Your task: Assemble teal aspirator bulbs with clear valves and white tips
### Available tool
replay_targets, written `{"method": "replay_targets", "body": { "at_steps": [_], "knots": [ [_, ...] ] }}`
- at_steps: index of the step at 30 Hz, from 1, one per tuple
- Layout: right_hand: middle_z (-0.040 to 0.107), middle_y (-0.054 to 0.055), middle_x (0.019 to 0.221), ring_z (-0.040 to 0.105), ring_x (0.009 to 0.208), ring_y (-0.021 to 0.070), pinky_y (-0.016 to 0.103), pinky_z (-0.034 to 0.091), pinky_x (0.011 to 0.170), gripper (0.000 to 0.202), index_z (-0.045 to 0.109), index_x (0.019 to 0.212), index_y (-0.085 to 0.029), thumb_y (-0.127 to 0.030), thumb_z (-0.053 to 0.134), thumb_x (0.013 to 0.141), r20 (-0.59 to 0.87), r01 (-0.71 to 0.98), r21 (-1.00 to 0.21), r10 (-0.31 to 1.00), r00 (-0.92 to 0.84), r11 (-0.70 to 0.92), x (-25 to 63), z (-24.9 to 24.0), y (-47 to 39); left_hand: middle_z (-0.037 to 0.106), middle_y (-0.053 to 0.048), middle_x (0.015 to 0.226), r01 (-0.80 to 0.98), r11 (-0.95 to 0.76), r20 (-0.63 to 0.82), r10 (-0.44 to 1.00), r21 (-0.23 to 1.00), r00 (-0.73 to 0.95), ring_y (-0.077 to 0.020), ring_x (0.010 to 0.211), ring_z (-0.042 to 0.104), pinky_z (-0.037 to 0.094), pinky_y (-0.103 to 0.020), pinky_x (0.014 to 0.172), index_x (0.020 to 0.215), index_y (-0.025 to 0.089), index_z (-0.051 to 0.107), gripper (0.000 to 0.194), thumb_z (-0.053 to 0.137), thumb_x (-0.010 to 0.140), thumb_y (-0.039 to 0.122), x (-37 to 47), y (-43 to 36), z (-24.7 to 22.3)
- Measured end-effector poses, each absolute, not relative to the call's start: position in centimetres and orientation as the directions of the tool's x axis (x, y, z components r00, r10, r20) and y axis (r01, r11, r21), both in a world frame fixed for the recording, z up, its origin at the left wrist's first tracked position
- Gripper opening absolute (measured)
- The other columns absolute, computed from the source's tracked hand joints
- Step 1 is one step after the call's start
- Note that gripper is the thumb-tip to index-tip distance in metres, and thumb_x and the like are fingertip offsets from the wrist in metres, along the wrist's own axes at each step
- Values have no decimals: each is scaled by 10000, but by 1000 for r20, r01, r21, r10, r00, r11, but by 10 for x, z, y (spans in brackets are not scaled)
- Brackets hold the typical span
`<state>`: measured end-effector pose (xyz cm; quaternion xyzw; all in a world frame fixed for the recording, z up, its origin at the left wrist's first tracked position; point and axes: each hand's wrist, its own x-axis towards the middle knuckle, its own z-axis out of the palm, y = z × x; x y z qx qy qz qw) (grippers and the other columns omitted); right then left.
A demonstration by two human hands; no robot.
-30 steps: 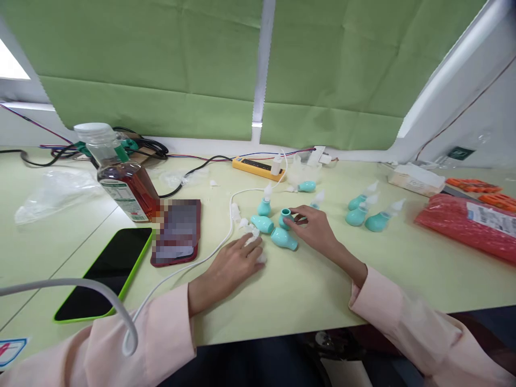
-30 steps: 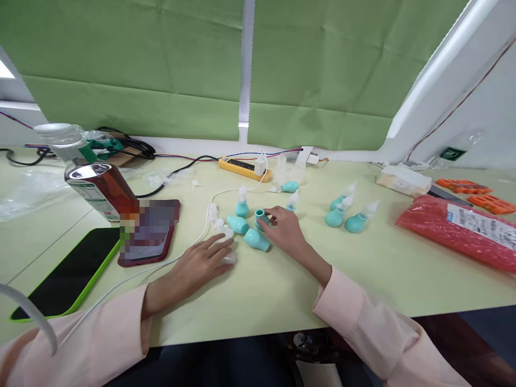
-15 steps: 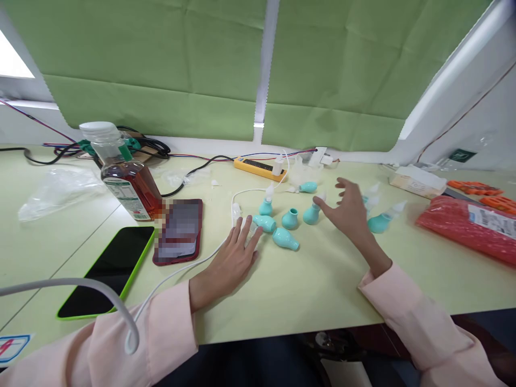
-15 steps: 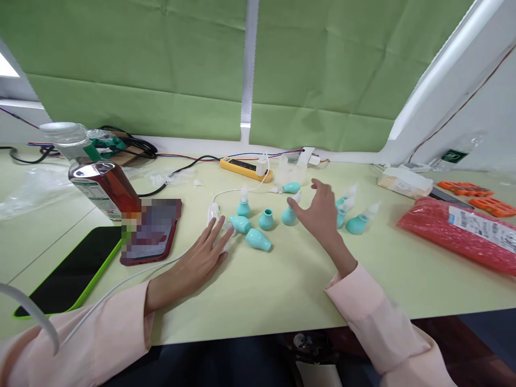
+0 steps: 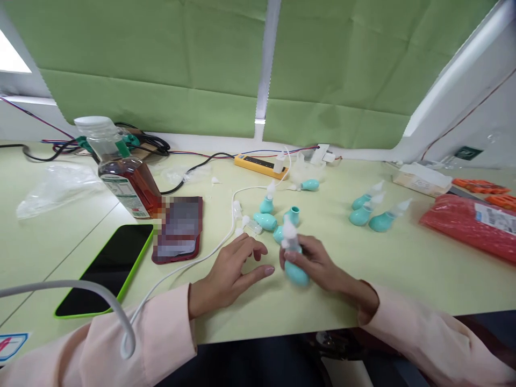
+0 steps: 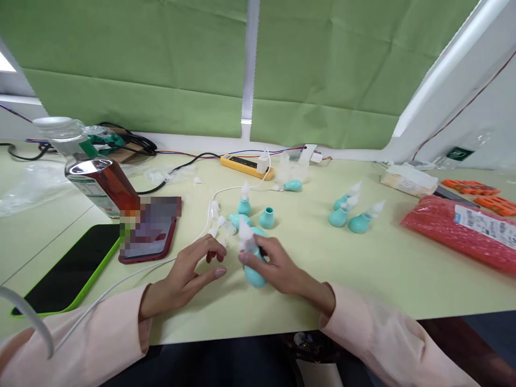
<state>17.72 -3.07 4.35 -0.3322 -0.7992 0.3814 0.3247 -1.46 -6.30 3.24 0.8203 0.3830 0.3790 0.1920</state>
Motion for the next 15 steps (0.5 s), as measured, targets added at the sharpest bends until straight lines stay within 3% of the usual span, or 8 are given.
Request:
{"method": "replay_targets", "body": {
  "at_steps": [3, 6, 11, 15],
  "knots": [
    [516, 14, 520, 468, 454, 96, 217, 373, 432, 444, 510, 582, -140, -531, 395, 759, 65, 53, -990, 763, -643, 129, 161, 32, -41, 509, -15, 681, 403, -542, 370, 823, 737, 431, -112, 597, 444, 368, -224, 536, 776, 147, 498, 228, 438, 795, 366, -12, -63, 31],
    [512, 17, 494, 481, 428, 96, 215, 378, 414, 491, 513, 556, -129, -571, 396, 735, -62, -41, -992, 761, -646, -116, 151, 23, -43, 495, 7, 581, 392, -499, 330, 844, 773, 423, -98, 540, 428, 341, -212, 515, 640, 150, 477, 271, 406, 814, 345, -8, -65, 31],
    [523, 18, 495, 500, 428, 94, 207, 395, 414, 497, 526, 556, -117, -571, 414, 726, -107, -80, -975, 750, -653, -208, 148, 21, -45, 477, 42, 535, 348, -501, 326, 829, 792, 454, -69, 480, 389, 319, -179, 491, 622, 169, 398, 244, 342, 850, 235, -8, -71, 34],
    [520, 13, 477, 501, 413, 102, 215, 394, 396, 497, 523, 547, -126, -582, 416, 715, -134, -78, -966, 733, -667, -247, 148, 24, -47, 462, 38, 543, 363, -577, 367, 782, 731, 504, -79, 490, 380, 319, -183, 489, 632, 182, 368, 232, 308, 855, 206, -10, -71, 35]
  ]
}}
